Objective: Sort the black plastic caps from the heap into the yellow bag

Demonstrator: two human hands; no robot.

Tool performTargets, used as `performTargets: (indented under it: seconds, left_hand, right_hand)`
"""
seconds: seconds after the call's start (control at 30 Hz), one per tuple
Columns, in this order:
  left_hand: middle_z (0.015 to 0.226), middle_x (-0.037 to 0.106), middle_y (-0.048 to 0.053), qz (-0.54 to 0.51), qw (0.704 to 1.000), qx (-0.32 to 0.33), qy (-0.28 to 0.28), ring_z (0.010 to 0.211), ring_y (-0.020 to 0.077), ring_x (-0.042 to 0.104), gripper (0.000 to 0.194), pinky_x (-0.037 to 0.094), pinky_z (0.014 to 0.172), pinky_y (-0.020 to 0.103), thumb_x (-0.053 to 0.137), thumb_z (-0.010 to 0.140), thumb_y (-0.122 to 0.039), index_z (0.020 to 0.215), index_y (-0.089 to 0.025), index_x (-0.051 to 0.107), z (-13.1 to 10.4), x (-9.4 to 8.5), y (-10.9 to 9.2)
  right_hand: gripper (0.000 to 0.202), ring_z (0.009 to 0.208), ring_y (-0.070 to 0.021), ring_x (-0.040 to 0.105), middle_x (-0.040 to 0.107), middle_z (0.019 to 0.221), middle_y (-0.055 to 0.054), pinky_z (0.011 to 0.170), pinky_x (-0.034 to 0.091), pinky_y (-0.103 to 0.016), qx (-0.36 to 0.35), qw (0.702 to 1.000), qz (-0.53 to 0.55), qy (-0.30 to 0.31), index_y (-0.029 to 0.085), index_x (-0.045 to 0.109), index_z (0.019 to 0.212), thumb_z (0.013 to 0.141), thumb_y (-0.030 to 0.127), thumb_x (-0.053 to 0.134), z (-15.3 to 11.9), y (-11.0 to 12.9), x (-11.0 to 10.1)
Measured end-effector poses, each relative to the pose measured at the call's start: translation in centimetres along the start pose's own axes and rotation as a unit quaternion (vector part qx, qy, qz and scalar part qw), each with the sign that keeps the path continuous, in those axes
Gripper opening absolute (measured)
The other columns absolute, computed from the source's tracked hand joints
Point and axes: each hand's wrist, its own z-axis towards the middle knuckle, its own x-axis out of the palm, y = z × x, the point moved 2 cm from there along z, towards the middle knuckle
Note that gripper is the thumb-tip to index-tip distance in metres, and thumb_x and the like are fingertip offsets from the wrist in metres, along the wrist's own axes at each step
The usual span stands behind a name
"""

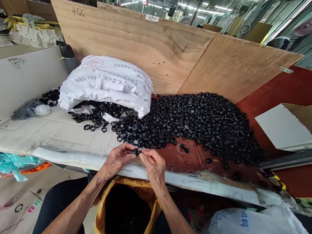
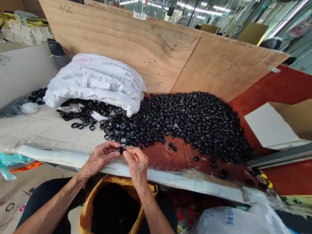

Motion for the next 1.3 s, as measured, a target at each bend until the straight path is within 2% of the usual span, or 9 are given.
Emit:
performTargets:
  seconds: [0.1,0.3,0.5,0.9,1.0,1.07,1.13,1.23,1.3]
  left_hand:
    - [0.095,0.075,0.004,0.015,1.000,0.000,-0.001,0.085,0.0168,0.070,0.035,0.056,0.083,0.029,0.084,0.078,-0.037,0.103,-0.017,0.071,-0.1,0.1,0.0]
    - [0.095,0.076,0.004,0.010,1.000,0.003,0.000,0.086,0.0169,0.071,0.035,0.057,0.085,0.030,0.085,0.078,-0.038,0.102,-0.016,0.072,-0.2,0.4,0.0]
    - [0.100,0.077,0.006,0.022,1.000,0.004,-0.002,0.092,0.0195,0.073,0.037,0.059,0.089,0.033,0.083,0.080,-0.042,0.103,-0.016,0.072,-0.5,0.6,0.0]
    - [0.101,0.078,0.005,0.082,0.996,0.021,0.005,0.095,0.0216,0.072,0.025,0.057,0.091,0.032,0.077,0.087,-0.038,0.103,-0.019,0.075,-0.7,0.2,0.1]
    - [0.101,0.077,0.005,0.111,0.993,0.035,0.006,0.095,0.0219,0.070,0.024,0.056,0.089,0.031,0.076,0.088,-0.038,0.102,-0.019,0.076,-0.6,-0.2,0.7]
    - [0.099,0.077,0.005,0.100,0.994,0.047,0.004,0.094,0.0220,0.069,0.024,0.056,0.088,0.030,0.077,0.088,-0.040,0.101,-0.020,0.077,-0.3,-0.4,1.2]
    - [0.095,0.077,0.005,0.083,0.995,0.049,-0.004,0.091,0.0222,0.069,0.027,0.055,0.084,0.029,0.080,0.085,-0.044,0.098,-0.020,0.077,0.0,-0.6,1.7]
    - [0.093,0.076,0.005,0.058,0.998,0.034,0.011,0.089,0.0232,0.070,0.032,0.055,0.083,0.030,0.081,0.084,-0.050,0.096,-0.021,0.077,0.3,-0.8,2.4]
    - [0.096,0.076,0.006,0.053,0.998,0.034,0.031,0.092,0.0247,0.070,0.035,0.055,0.086,0.032,0.079,0.085,-0.055,0.098,-0.022,0.077,0.5,-1.1,2.9]
  right_hand:
    - [0.022,0.100,-0.0262,0.074,0.079,0.101,-0.010,0.092,0.059,-0.041,-0.002,1.000,-0.010,-0.020,0.022,0.067,0.077,0.081,0.042,0.075,-0.1,0.0,0.0]
    - [0.023,0.094,-0.0234,0.073,0.076,0.105,-0.010,0.083,0.059,-0.034,-0.024,0.999,-0.045,-0.018,0.020,0.069,0.078,0.084,0.041,0.074,-0.5,-0.3,0.0]
    - [0.021,0.086,-0.0214,0.072,0.077,0.100,-0.007,0.082,0.058,-0.033,-0.066,0.990,-0.127,-0.013,0.021,0.075,0.101,0.088,0.039,0.074,-0.8,-0.3,0.0]
    - [0.025,0.079,-0.0193,0.069,0.074,0.092,-0.006,0.073,0.054,-0.029,-0.167,0.957,-0.226,0.076,0.021,0.074,0.108,0.101,0.034,0.054,-0.7,0.6,0.0]
    - [0.037,0.057,-0.0161,0.057,0.061,0.063,-0.001,0.057,0.044,-0.027,-0.173,0.943,-0.283,0.037,0.021,0.065,0.072,0.103,0.040,0.054,-0.5,-0.3,0.3]
    - [0.049,0.052,-0.0154,0.052,0.054,0.056,0.000,0.054,0.040,-0.027,-0.178,0.935,-0.305,0.017,0.022,0.056,0.061,0.104,0.044,0.050,-0.5,-1.1,0.8]
    - [0.046,0.052,-0.0166,0.054,0.055,0.057,-0.001,0.054,0.042,-0.027,-0.177,0.942,-0.284,-0.014,0.023,0.062,0.067,0.103,0.049,0.051,-0.6,-1.7,1.2]
    - [0.038,0.059,-0.0212,0.063,0.065,0.069,-0.002,0.057,0.051,-0.029,-0.169,0.959,-0.221,-0.054,0.029,0.075,0.102,0.097,0.062,0.056,-0.7,-2.6,1.4]
    - [0.036,0.058,-0.0237,0.064,0.065,0.066,-0.002,0.055,0.052,-0.032,-0.172,0.959,-0.218,-0.058,0.033,0.075,0.086,0.096,0.063,0.057,-0.7,-3.1,1.4]
